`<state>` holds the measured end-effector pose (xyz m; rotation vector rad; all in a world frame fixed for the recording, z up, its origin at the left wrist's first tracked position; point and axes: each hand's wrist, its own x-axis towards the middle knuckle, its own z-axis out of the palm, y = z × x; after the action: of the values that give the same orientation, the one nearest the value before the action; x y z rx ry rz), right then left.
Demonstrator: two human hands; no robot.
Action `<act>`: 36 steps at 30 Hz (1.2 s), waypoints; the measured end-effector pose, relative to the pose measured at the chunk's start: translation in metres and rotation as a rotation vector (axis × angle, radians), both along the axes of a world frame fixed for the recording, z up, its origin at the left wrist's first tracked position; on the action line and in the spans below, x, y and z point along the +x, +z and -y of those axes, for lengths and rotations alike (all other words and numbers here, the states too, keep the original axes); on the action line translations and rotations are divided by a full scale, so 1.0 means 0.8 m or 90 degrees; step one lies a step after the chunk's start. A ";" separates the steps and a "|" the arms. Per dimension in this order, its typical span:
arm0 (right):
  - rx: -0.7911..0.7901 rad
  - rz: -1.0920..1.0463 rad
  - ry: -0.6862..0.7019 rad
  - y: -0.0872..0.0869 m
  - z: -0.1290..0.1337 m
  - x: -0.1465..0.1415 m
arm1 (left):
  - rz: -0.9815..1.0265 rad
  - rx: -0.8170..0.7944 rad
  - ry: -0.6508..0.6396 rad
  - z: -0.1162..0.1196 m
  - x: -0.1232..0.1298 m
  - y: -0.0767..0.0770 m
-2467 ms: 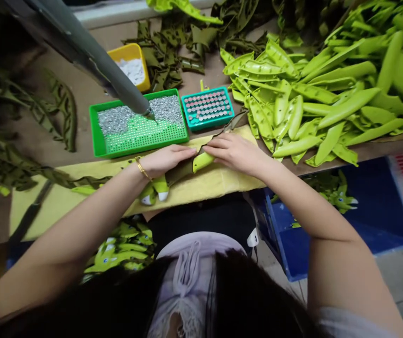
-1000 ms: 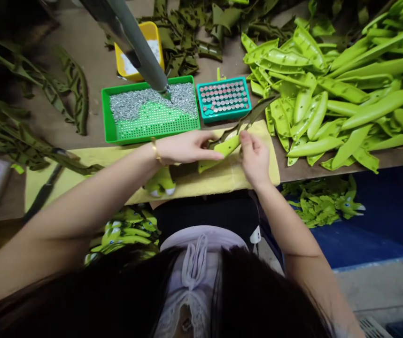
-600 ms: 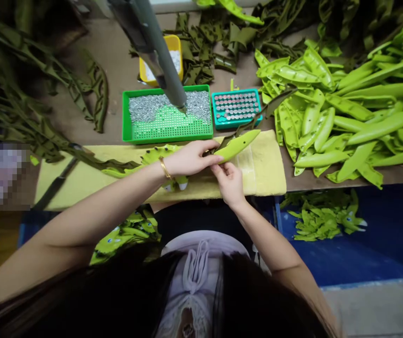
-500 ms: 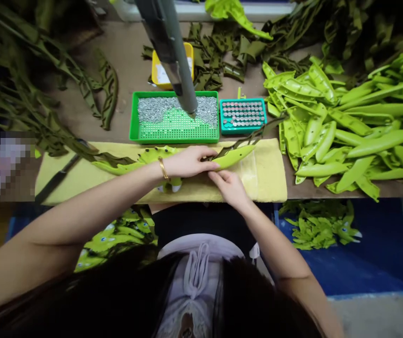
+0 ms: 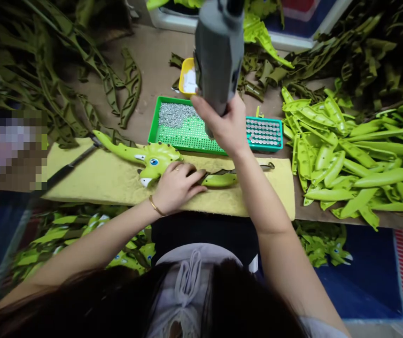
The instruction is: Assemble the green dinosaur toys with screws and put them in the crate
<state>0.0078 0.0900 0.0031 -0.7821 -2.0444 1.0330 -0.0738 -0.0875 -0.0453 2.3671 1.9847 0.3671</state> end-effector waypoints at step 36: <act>0.127 -0.369 -0.258 -0.027 0.081 0.112 | 0.098 0.004 0.022 -0.005 -0.001 -0.011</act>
<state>0.0971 0.0252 -0.0188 -0.6582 -1.3944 0.7040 -0.0743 -0.0832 -0.0543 2.2352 1.9611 0.5401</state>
